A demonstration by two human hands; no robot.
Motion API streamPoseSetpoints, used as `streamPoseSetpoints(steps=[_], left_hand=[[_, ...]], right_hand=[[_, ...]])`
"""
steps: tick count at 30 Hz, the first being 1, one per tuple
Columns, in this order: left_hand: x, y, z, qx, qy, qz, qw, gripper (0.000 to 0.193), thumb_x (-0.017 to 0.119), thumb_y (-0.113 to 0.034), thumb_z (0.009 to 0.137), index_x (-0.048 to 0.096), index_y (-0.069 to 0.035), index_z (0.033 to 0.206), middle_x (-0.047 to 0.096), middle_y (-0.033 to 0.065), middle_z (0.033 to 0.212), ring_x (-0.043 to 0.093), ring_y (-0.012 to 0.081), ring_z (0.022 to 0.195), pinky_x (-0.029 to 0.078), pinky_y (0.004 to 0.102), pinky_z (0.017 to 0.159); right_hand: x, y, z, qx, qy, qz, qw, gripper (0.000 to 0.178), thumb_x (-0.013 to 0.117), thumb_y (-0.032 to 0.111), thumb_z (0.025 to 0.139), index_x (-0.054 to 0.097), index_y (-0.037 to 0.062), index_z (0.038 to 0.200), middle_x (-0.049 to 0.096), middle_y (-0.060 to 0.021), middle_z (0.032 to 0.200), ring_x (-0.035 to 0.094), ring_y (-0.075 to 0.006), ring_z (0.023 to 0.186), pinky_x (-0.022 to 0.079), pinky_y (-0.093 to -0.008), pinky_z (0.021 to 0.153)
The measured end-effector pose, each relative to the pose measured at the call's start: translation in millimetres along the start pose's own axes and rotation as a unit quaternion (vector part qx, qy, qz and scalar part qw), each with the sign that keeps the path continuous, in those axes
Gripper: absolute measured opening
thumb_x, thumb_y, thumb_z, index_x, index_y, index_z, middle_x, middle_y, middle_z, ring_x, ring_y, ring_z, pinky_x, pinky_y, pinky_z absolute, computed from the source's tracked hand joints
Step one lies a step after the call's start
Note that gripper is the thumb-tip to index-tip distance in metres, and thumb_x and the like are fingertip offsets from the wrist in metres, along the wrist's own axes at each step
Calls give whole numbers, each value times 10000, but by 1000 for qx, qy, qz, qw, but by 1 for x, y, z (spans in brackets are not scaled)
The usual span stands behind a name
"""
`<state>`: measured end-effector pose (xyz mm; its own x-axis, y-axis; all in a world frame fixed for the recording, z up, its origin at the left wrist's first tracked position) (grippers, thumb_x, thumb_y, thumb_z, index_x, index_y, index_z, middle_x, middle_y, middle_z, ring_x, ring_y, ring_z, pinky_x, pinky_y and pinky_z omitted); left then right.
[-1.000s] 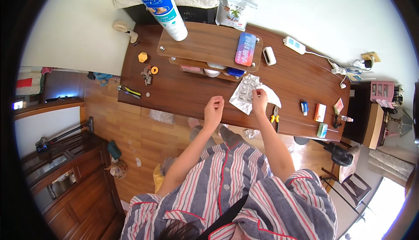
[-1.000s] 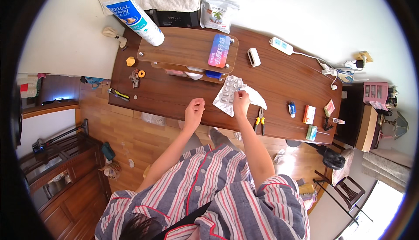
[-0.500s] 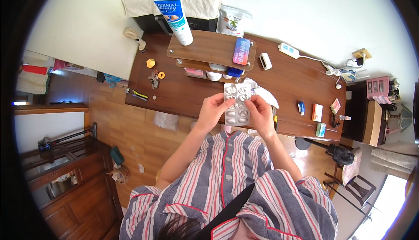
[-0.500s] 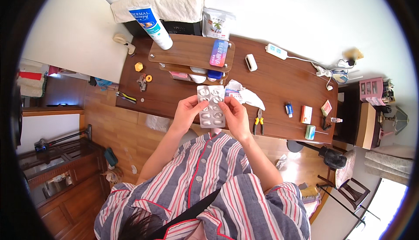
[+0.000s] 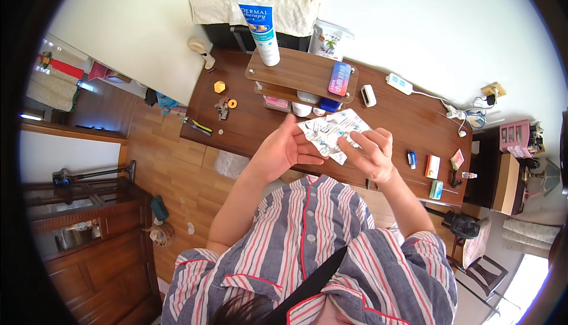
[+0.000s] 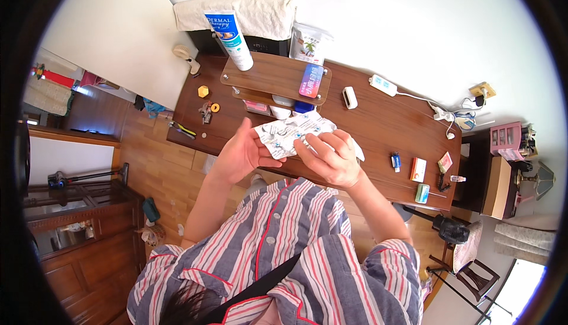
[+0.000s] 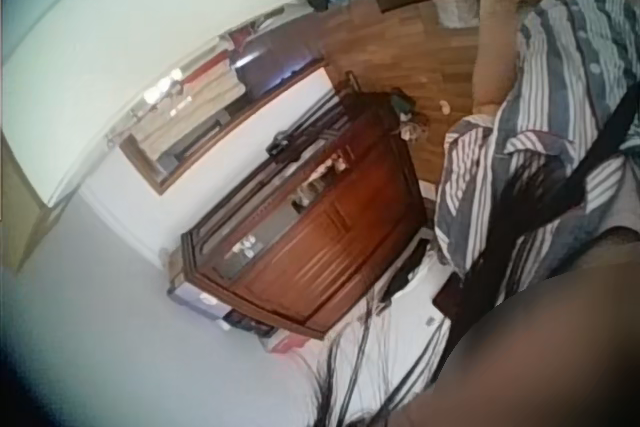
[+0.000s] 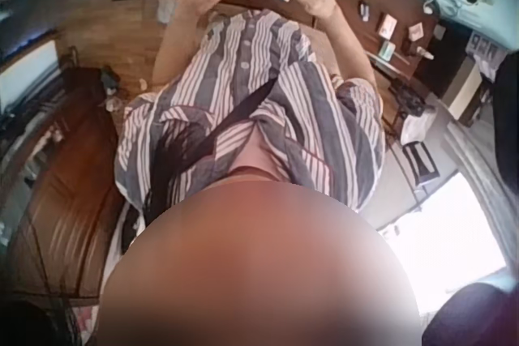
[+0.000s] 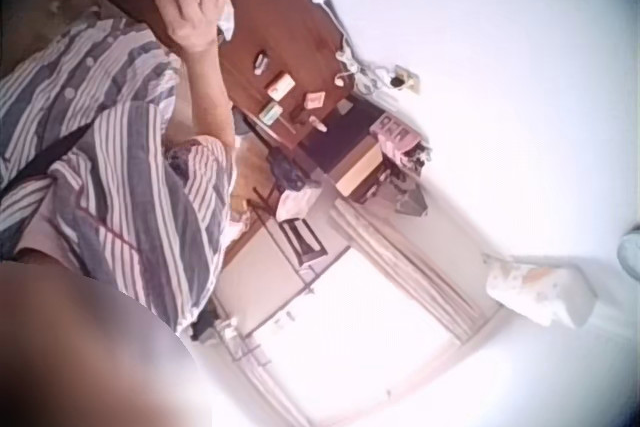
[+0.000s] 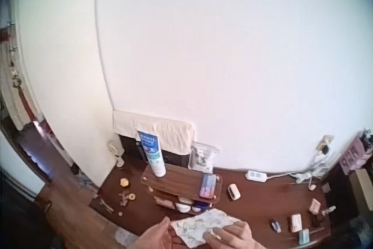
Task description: The person assembles a small wooden shelf by attaching metal rods and securing them with pliers. They then place various personal items, including bottles, a tube, and small containers, onto the completed shelf.
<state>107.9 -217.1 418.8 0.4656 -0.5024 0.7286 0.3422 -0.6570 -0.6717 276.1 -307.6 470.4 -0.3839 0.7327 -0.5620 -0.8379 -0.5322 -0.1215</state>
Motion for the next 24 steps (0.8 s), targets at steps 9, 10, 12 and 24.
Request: streamPoseSetpoints(steps=[9, 10, 12, 24], left_hand=[[-5, -10, -11, 73, -91, 169, 979, 337, 442, -148, 1054, 528, 41, 1320, 652, 113, 1193, 661, 161, 1044, 562, 322, 900], [-8, -12, -12, 76, -87, 210, 971, 338, 438, -157, 1058, 526, 36, 1321, 652, 103, 1173, 658, 146, 1022, 558, 304, 889], [-14, -10, -16, 60, -82, 263, 959, 317, 437, -169, 1061, 536, 27, 1290, 653, 80, 1126, 651, 119, 974, 553, 282, 857], [-83, 26, -28, 107, -286, 388, 870, 236, 486, -202, 1052, 567, 0, 961, 557, 11, 696, 490, 56, 617, 406, 239, 554]], right_hand=[[0, -13, 7, 142, 67, 90, 984, 439, 776, 153, 753, 665, 132, 1177, 581, -40, 1223, 547, -247, 1061, 465, -393, 917], [3, -20, 2, 246, 56, 139, 958, 455, 776, 158, 764, 647, 114, 1198, 574, -54, 1244, 544, -262, 1069, 462, -398, 925], [18, -32, -18, 426, 93, 288, 853, 426, 736, 147, 847, 596, 45, 1237, 611, -102, 1158, 568, -250, 1031, 466, -368, 922], [94, 29, -98, 664, 124, 608, 418, 96, 616, 152, 994, 576, 66, 1010, 624, 44, 801, 544, -21, 657, 425, -183, 582]])
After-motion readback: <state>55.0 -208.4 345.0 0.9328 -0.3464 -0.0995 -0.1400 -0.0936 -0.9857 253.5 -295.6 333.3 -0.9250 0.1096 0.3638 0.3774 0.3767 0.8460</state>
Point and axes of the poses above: each hand's wrist, its own z-axis towards the middle knuckle, its own x-axis out of the palm, y = z × x, the point moved 5 cm from there along z, towards the middle knuckle
